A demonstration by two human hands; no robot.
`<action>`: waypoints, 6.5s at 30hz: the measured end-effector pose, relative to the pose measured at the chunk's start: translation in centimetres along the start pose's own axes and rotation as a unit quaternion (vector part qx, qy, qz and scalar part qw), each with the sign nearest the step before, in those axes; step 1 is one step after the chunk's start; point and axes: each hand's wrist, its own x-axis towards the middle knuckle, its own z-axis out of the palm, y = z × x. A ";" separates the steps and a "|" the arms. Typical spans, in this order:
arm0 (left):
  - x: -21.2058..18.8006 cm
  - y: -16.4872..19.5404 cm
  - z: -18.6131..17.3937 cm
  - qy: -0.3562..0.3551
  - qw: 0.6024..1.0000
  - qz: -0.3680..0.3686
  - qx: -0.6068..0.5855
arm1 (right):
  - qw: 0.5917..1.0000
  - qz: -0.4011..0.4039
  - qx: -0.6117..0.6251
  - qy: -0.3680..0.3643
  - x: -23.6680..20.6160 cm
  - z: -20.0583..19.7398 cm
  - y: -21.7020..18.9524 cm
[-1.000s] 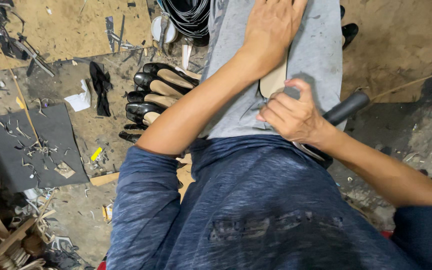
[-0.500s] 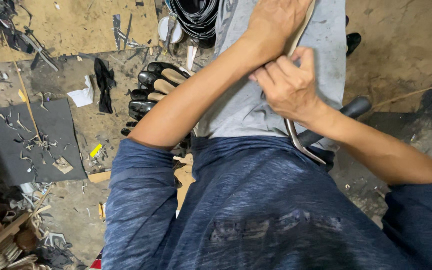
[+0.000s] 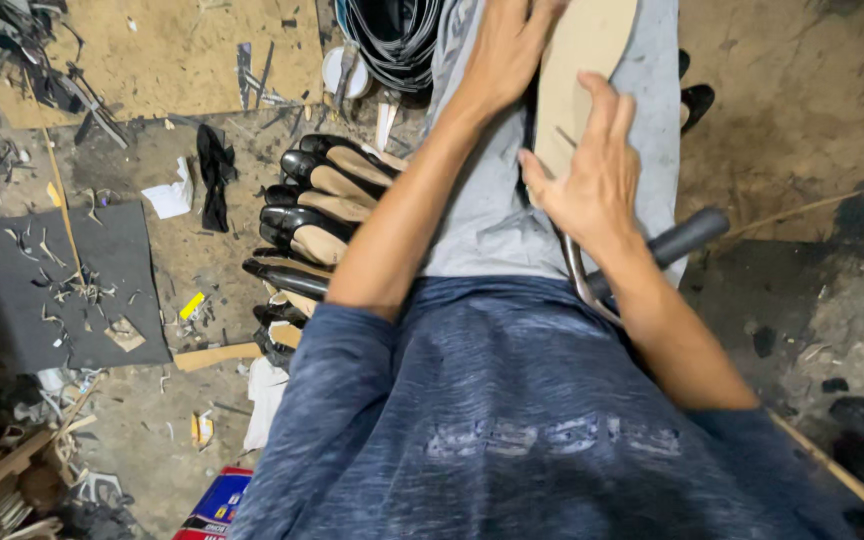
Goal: The person repeatedly picks up shoe insoles and black shoe uppers, aligns the insole to the upper, and presses it into place. The person handles multiple pairs, placing each completed unit aside and continuing the same process.
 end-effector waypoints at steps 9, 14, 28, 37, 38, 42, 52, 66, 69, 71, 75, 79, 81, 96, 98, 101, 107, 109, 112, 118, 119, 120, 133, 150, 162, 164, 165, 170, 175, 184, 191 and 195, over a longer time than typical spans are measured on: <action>-3.1 7.0 -2.5 -0.020 0.898 -0.101 -0.429 | 0.997 -0.015 -0.060 0.045 -2.1 -2.4 3.1; -3.3 11.0 -7.2 -0.001 0.889 -0.012 -0.457 | 0.989 0.111 0.102 0.013 -3.3 -2.5 3.8; -6.3 16.4 -9.4 -0.047 0.839 -0.007 -0.543 | 0.811 0.114 0.534 -0.210 -4.7 1.3 4.0; -5.9 15.2 -9.3 -0.034 0.873 -0.005 -0.486 | 0.833 0.119 0.502 -0.198 -4.8 1.0 3.5; -5.9 15.2 -9.4 -0.023 0.881 -0.013 -0.472 | 0.831 0.126 0.505 -0.198 -4.9 1.1 3.5; -6.3 15.6 -10.0 -0.026 0.911 0.013 -0.411 | 0.836 0.114 0.502 -0.192 -5.0 1.4 3.7; -7.0 16.1 -10.4 -0.034 0.903 0.005 -0.429 | 0.842 0.110 0.492 -0.193 -4.6 1.0 3.8; -6.9 7.4 -7.7 0.034 0.881 -0.111 -0.458 | 0.813 0.128 0.479 -0.304 -3.6 -0.4 2.2; -7.8 5.1 -10.5 0.078 0.903 -0.167 -0.389 | 0.901 -0.002 0.332 -0.278 -2.0 -2.0 2.0; -9.5 3.9 -13.7 0.093 0.909 -0.178 -0.366 | 0.922 0.009 0.306 -0.235 -1.1 -3.4 2.2; -16.0 1.6 -21.9 0.204 0.823 -0.352 -0.396 | 0.880 0.160 0.420 -0.154 0.5 -5.5 3.7; -25.4 -0.9 -27.9 0.301 0.867 -0.367 -0.151 | 0.860 0.198 0.454 -0.122 0.7 -5.0 5.6; -30.4 -1.7 -29.5 0.327 0.836 -0.433 0.083 | 0.857 0.209 0.456 -0.120 0.3 -4.4 6.4; -40.1 -3.7 -23.5 0.364 0.684 -0.588 0.233 | 0.818 0.261 0.497 0.121 2.7 -8.5 26.1; -37.7 -2.8 -22.7 0.282 0.654 -0.504 0.489 | 0.792 0.349 0.488 0.116 2.6 -5.8 31.4; -30.3 -0.4 -20.1 0.198 0.791 -0.232 0.530 | 0.769 0.470 0.431 0.049 2.4 -0.2 36.8; -10.8 9.1 -8.7 -0.034 0.978 -0.121 0.164 | 0.868 0.484 0.111 -0.001 3.9 7.4 37.0; -6.1 11.9 -5.6 -0.063 0.953 -0.091 0.284 | 0.921 0.384 0.059 0.031 5.1 8.9 36.1; -1.0 14.0 -3.4 -0.069 0.941 -0.056 0.326 | 0.942 0.336 0.015 -0.013 7.9 10.5 34.8; 0.9 14.6 -1.7 -0.083 0.905 -0.047 0.415 | 0.916 0.382 0.022 -0.119 11.3 12.4 34.6; 0.7 14.5 -1.7 -0.082 0.904 -0.050 0.417 | 0.910 0.396 0.014 -0.121 11.5 12.6 34.7; 0.6 14.5 -1.6 -0.082 0.903 -0.052 0.419 | 0.909 0.398 -0.008 -0.128 11.6 12.8 34.9; 0.2 14.4 -2.0 -0.067 0.905 -0.057 0.417 | 0.719 0.429 0.529 0.138 10.5 10.3 37.1; 1.6 20.4 -2.1 -0.158 0.822 -0.059 -0.544 | 0.624 0.119 0.766 -0.102 0.2 -8.3 21.3; -3.0 19.9 -10.0 0.029 0.949 -0.055 -0.308 | 0.981 -0.004 -0.191 0.040 2.5 -5.5 5.1; -3.3 19.7 -10.6 0.036 0.953 -0.023 -0.299 | 0.995 0.071 -0.057 0.038 2.3 -6.4 5.7; -3.3 19.6 -10.9 0.043 0.957 -0.017 -0.288 | 0.994 0.102 0.012 0.041 2.3 -6.7 5.9; -3.4 19.9 -12.4 0.047 0.968 -0.005 -0.246 | 0.916 0.062 0.396 0.019 0.5 -7.8 5.1; -3.4 21.0 -14.3 0.004 0.953 -0.033 -0.302 | 0.874 0.070 0.480 -0.014 -0.9 -4.2 2.7; -4.2 22.6 -14.1 0.017 0.965 0.037 -0.258 | 0.878 0.090 0.462 -0.088 -1.3 -2.6 1.4; -4.1 22.4 -13.8 0.025 0.959 0.028 -0.280 | 0.875 0.096 0.466 -0.087 -1.3 -2.4 1.4; -4.1 22.4 -13.7 0.029 0.960 0.032 -0.278 | 0.872 0.097 0.470 -0.095 -1.2 -2.4 1.5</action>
